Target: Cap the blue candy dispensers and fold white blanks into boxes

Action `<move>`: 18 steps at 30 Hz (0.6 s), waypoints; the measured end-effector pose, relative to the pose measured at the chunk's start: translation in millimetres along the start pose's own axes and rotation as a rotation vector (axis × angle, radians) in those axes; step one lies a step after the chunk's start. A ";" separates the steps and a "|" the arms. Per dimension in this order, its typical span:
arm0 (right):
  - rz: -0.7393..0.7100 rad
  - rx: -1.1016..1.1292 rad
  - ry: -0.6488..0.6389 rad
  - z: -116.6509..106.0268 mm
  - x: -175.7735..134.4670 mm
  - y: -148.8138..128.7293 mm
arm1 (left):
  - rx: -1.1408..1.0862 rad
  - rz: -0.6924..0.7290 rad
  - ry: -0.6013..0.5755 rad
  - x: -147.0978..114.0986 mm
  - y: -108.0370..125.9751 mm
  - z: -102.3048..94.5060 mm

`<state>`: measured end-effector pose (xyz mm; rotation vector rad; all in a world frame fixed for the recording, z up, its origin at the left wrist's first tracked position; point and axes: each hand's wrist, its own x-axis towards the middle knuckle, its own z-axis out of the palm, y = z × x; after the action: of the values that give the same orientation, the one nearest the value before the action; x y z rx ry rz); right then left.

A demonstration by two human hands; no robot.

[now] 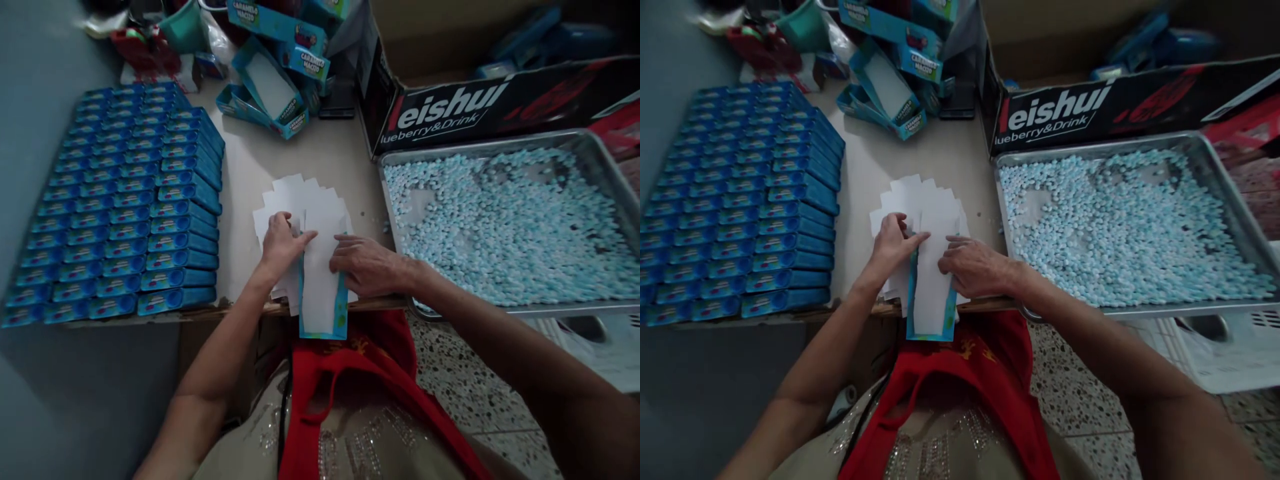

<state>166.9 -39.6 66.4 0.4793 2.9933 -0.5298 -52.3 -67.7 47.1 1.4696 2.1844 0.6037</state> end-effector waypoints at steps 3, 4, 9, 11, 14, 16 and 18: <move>0.138 0.019 0.061 11.1 15.4 -3.0 | -0.071 -0.025 -0.007 7.2 -9.2 24.3; 0.167 0.000 0.088 17.4 20.9 -3.1 | -0.095 -0.017 0.005 4.8 -11.3 29.5; 0.174 -0.123 0.176 46.7 32.2 -1.8 | -0.196 -0.005 0.144 -6.6 -13.8 40.7; 0.152 -0.136 0.203 51.2 32.6 -0.4 | -0.232 0.005 0.166 -5.8 -14.0 40.1; 0.133 -0.151 0.196 50.6 36.0 4.2 | -0.221 0.102 0.080 -3.3 -15.7 34.9; 0.116 -0.142 0.162 46.9 37.8 7.3 | -0.172 0.213 -0.002 -3.7 -16.4 31.6; 0.120 -0.109 0.157 42.0 34.6 6.6 | -0.105 0.269 -0.036 -6.5 -15.8 31.3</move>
<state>136.5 -38.1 20.8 0.7178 3.0925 -0.3319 -43.7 -75.6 13.4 1.7165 1.9114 0.7623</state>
